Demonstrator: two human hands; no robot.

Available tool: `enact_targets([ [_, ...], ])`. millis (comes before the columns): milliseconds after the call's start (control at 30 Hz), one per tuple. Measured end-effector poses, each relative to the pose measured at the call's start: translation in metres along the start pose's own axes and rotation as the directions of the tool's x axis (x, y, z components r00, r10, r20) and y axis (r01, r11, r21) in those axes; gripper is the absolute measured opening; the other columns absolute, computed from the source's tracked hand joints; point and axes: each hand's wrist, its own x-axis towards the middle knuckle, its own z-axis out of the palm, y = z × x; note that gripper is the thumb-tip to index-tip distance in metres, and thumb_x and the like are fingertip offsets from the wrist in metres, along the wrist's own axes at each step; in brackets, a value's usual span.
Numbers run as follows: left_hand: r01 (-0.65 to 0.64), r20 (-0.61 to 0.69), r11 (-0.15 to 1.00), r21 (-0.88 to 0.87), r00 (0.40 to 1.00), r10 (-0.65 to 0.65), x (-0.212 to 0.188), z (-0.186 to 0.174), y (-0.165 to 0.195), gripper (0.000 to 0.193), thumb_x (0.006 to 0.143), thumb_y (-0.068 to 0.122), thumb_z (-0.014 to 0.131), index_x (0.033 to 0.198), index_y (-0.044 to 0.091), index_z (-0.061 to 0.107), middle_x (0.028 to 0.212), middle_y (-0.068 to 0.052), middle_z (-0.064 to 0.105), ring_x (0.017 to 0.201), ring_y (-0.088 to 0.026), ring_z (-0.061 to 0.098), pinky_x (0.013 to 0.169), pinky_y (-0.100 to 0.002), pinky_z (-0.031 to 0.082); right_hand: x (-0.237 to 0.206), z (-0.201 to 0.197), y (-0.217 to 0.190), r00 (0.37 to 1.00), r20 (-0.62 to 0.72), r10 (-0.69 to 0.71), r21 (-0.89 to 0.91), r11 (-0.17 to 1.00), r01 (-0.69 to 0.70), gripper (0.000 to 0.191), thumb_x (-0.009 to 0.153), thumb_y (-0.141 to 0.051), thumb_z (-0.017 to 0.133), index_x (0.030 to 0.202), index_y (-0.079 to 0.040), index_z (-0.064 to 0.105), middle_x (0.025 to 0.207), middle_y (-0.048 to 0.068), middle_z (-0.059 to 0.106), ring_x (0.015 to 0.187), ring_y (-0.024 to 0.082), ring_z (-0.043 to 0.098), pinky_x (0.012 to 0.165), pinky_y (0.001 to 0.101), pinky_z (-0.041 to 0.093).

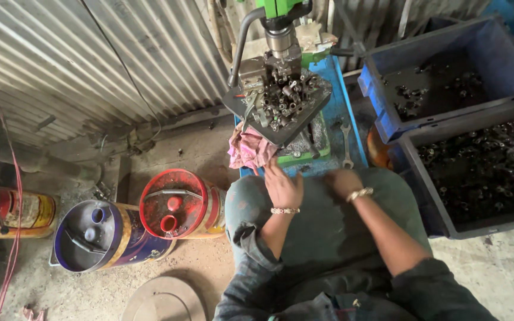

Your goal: The person operates a bench drill press to drill holes in small metal parts. They pick parts from a bin, position them under the drill, lower the drill to make the hole, and place the finished parts into a second bin.

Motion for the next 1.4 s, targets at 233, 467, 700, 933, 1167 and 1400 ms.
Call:
enact_targets([
  [233,-0.334,0.714,0.896,0.292,0.699,0.027,-0.006,0.046,-0.015,0.052,0.097,0.049,0.050,0.103,0.006,0.078,0.105,-0.018,0.075,0.105,-0.036,0.071,0.098,-0.049,0.052,0.020,0.014,0.020,0.845,0.512,-0.156,-0.025,0.980,0.196,0.035,0.084,-0.025,0.063,0.114,-0.023,0.079,0.111,0.014,0.076,0.105,0.033,0.072,0.094,0.0438,0.057],
  [467,-0.213,0.662,0.939,0.269,0.749,-0.020,0.032,0.060,-0.028,0.049,0.095,0.049,0.054,0.108,0.006,0.074,0.113,-0.021,0.072,0.109,-0.040,0.067,0.095,-0.052,0.052,0.090,0.046,-0.010,0.900,0.435,-0.031,0.072,0.997,0.000,0.037,0.102,-0.031,0.051,0.131,-0.016,0.068,0.130,0.019,0.067,0.118,0.036,0.065,0.103,0.0455,0.050],
  [700,-0.166,0.677,0.943,0.287,0.731,-0.077,0.049,0.059,-0.038,0.051,0.095,0.050,0.058,0.117,0.005,0.071,0.119,-0.023,0.070,0.113,-0.041,0.066,0.097,-0.050,0.052,0.113,0.061,-0.043,0.842,0.503,-0.195,-0.042,0.967,0.249,0.034,0.097,-0.029,0.058,0.129,-0.021,0.067,0.138,0.016,0.058,0.129,0.037,0.054,0.107,0.0509,0.045],
  [933,-0.182,0.725,0.946,0.269,0.684,-0.075,0.049,0.050,-0.029,0.053,0.096,0.049,0.057,0.125,0.006,0.069,0.128,-0.020,0.068,0.122,-0.038,0.063,0.103,-0.049,0.049,0.097,0.043,-0.051,0.812,0.552,-0.190,-0.176,0.925,0.336,0.032,0.092,-0.025,0.062,0.123,-0.024,0.069,0.127,0.013,0.062,0.127,0.034,0.056,0.099,0.0502,0.052],
  [1167,-0.232,0.703,0.930,0.286,0.710,-0.039,0.027,0.014,-0.003,0.056,0.100,0.054,0.053,0.126,0.006,0.067,0.128,-0.018,0.067,0.125,-0.038,0.059,0.105,-0.051,0.045,0.064,-0.011,-0.030,0.993,0.101,-0.062,0.101,0.994,0.052,0.028,0.085,-0.029,0.076,0.110,-0.017,0.075,0.112,0.018,0.073,0.102,0.036,0.070,0.091,0.0459,0.055],
  [1400,-0.349,0.490,0.922,0.166,0.841,0.230,-0.016,-0.019,0.022,0.042,0.092,0.043,0.065,0.116,0.009,0.066,0.121,-0.016,0.065,0.119,-0.034,0.059,0.099,-0.051,0.046,0.007,-0.058,-0.017,0.802,-0.589,0.105,0.300,0.949,0.096,0.030,0.090,-0.011,0.072,0.119,-0.009,0.067,0.114,0.018,0.071,0.102,0.036,0.070,0.086,0.0449,0.057],
])
